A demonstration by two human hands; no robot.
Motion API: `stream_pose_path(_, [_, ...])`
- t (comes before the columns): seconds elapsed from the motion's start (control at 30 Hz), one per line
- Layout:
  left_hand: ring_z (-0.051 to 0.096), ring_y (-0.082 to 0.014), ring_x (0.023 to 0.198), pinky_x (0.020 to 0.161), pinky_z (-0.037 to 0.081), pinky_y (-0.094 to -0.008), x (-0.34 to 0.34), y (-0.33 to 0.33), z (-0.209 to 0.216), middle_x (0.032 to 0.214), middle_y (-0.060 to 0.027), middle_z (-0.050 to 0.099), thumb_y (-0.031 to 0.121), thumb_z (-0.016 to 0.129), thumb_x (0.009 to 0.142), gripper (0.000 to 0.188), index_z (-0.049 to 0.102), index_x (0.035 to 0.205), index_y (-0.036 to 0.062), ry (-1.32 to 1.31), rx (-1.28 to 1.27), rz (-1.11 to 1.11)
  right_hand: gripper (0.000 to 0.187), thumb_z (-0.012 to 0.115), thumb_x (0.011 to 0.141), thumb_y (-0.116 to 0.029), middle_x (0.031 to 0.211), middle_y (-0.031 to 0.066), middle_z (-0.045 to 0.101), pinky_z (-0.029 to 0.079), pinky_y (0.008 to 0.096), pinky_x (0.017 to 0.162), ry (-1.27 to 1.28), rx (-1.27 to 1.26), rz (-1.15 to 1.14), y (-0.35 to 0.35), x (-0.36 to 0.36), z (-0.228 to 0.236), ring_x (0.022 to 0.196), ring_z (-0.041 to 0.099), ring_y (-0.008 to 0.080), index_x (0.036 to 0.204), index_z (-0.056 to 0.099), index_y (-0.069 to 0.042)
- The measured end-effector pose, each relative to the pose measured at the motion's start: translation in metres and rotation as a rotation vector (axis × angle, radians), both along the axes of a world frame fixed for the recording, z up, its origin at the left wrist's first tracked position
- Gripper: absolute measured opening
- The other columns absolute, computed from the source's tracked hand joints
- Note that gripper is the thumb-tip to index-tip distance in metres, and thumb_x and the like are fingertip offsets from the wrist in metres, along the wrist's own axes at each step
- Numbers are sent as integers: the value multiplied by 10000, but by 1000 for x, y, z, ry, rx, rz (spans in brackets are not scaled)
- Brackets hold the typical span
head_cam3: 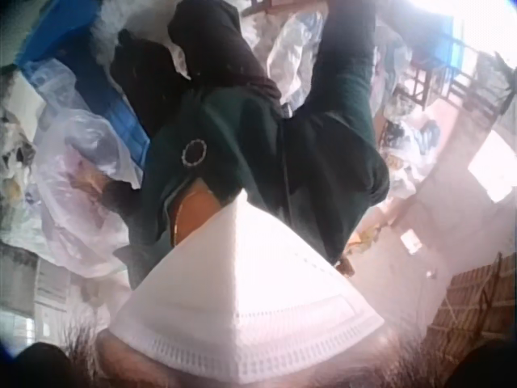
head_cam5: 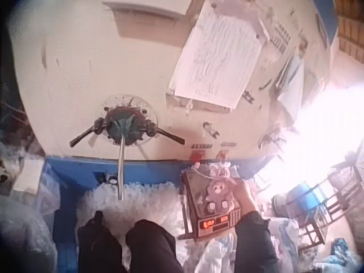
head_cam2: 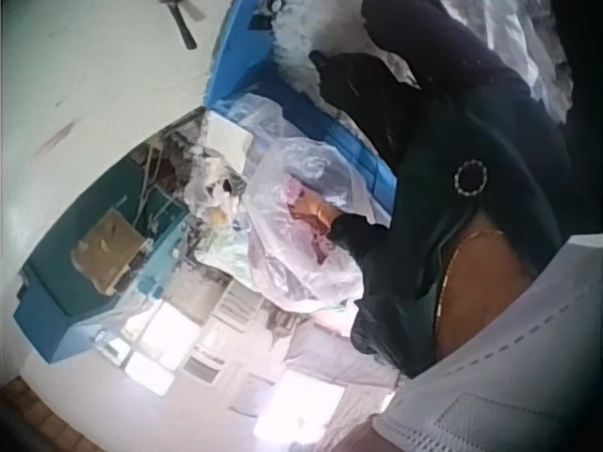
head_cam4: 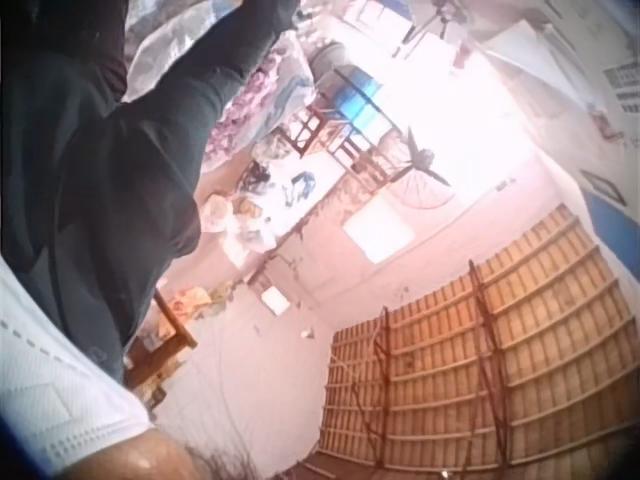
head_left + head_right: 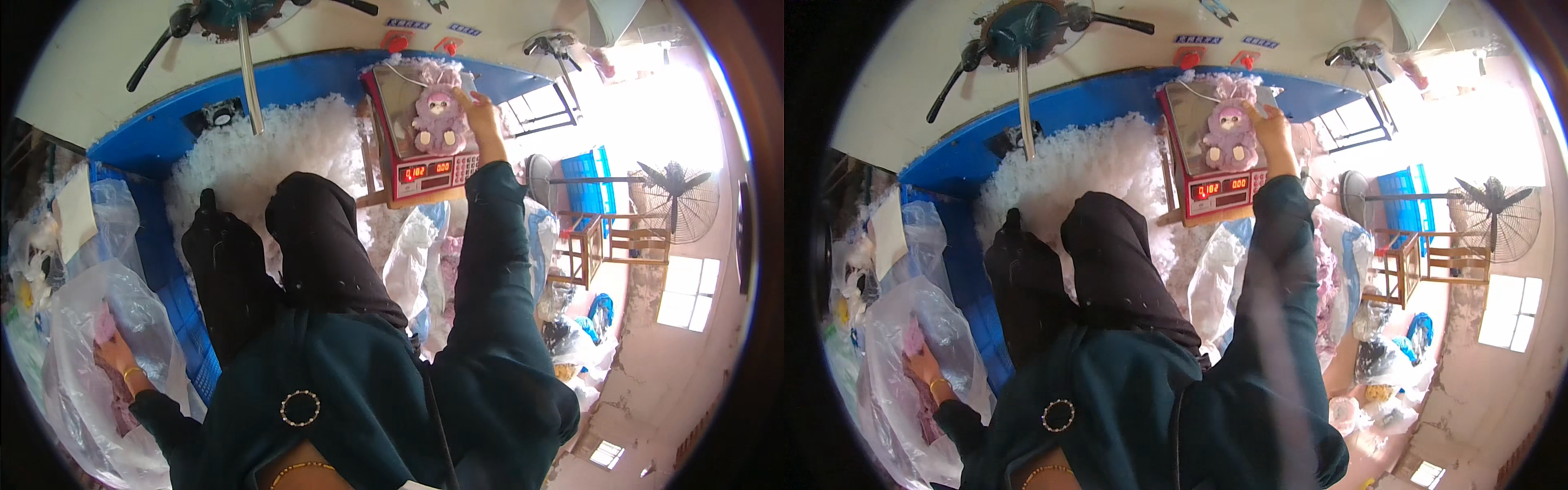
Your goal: The person repeatedly takes pink fluffy toy bodies from a plastic bag, inserts them into a vertical stuffing machine, and pulls the white fluffy filling through the toys. After each toy is filled, the person removes it and places it on a digital scale, then repeats the process with the next toy.
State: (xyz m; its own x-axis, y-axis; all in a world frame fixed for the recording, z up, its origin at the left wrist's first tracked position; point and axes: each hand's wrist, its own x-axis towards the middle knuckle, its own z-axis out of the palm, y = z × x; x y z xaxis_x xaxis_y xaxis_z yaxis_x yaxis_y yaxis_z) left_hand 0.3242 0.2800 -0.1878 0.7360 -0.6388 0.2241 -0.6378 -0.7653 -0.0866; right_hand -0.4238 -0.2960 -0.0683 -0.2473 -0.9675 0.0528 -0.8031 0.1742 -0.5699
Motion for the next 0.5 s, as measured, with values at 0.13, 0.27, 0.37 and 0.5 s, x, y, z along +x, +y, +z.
stream_pose_path(0.13, [558, -439, 1023, 874, 440, -458, -38, -65, 38, 1089, -265, 617, 364, 551, 863, 457, 624, 1073, -35, 65, 33, 115, 758, 735, 727, -542, 1124, 147, 580, 494, 378, 752, -364, 236, -138, 27, -16, 36, 976, 601, 222, 1228, 534, -9])
stream_pose_path(0.27, [565, -374, 1050, 896, 442, -431, 12, -36, 0, 1185, -255, 572, 307, 520, 888, 419, 579, 1178, 9, 359, 49, 86, 752, 764, 706, -513, 1113, 130, 555, 508, 367, 772, -555, 183, -215, 11, -31, 43, 974, 603, 233, 1215, 513, -19])
stream_pose_path(0.37, [556, -376, 1044, 923, 420, -409, -9, -16, 19, 1162, -262, 578, 218, 459, 918, 352, 606, 1140, -13, 520, -326, -29, 754, 769, 699, -503, 1090, 134, 583, 509, 347, 754, -460, 228, -225, 3, -6, 44, 947, 607, 222, 1210, 538, 1])
stream_pose_path(0.5, [546, -303, 1069, 921, 434, -383, -88, -58, 88, 1167, -200, 572, 159, 459, 926, 310, 593, 1146, -11, 798, -667, -70, 675, 783, 681, -465, 1052, 131, 635, 504, 318, 742, -307, 361, 18, -4, 0, 4, 901, 613, 179, 1122, 618, 19])
